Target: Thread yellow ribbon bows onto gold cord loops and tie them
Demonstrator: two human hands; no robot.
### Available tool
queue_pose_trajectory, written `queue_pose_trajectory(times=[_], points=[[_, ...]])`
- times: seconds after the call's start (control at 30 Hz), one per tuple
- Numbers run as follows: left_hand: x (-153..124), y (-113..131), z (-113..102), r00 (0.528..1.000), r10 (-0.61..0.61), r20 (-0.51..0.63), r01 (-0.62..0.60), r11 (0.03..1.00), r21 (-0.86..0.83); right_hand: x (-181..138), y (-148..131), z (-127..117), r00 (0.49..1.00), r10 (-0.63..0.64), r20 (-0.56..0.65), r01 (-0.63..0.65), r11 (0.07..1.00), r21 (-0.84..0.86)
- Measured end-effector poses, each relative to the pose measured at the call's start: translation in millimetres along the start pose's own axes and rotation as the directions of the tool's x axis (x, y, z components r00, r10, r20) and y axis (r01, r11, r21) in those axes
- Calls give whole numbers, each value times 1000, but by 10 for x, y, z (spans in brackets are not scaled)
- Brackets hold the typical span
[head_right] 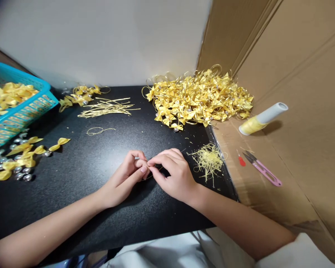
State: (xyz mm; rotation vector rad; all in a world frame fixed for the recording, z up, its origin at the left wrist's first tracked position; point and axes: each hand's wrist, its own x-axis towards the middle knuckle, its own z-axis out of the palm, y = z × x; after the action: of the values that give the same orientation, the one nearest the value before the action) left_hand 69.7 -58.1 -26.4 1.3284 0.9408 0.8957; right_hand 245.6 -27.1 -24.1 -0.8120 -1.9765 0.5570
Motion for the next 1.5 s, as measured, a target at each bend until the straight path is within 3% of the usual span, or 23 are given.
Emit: queue_pose_trajectory(times=[0.53,0.93,1.5], points=[[-9,-28,-52,998,-68,6,68,996,55,-47,36,10,982,-39,184,71,982,-172],[3,6,-46,998,-65,-4,65,996,64,-43,50,-1,994,-58,95,77,974,-212],[7,49,-64,995,-97,-14,98,991,87,-19,116,-78,996,-53,66,69,958,-279]])
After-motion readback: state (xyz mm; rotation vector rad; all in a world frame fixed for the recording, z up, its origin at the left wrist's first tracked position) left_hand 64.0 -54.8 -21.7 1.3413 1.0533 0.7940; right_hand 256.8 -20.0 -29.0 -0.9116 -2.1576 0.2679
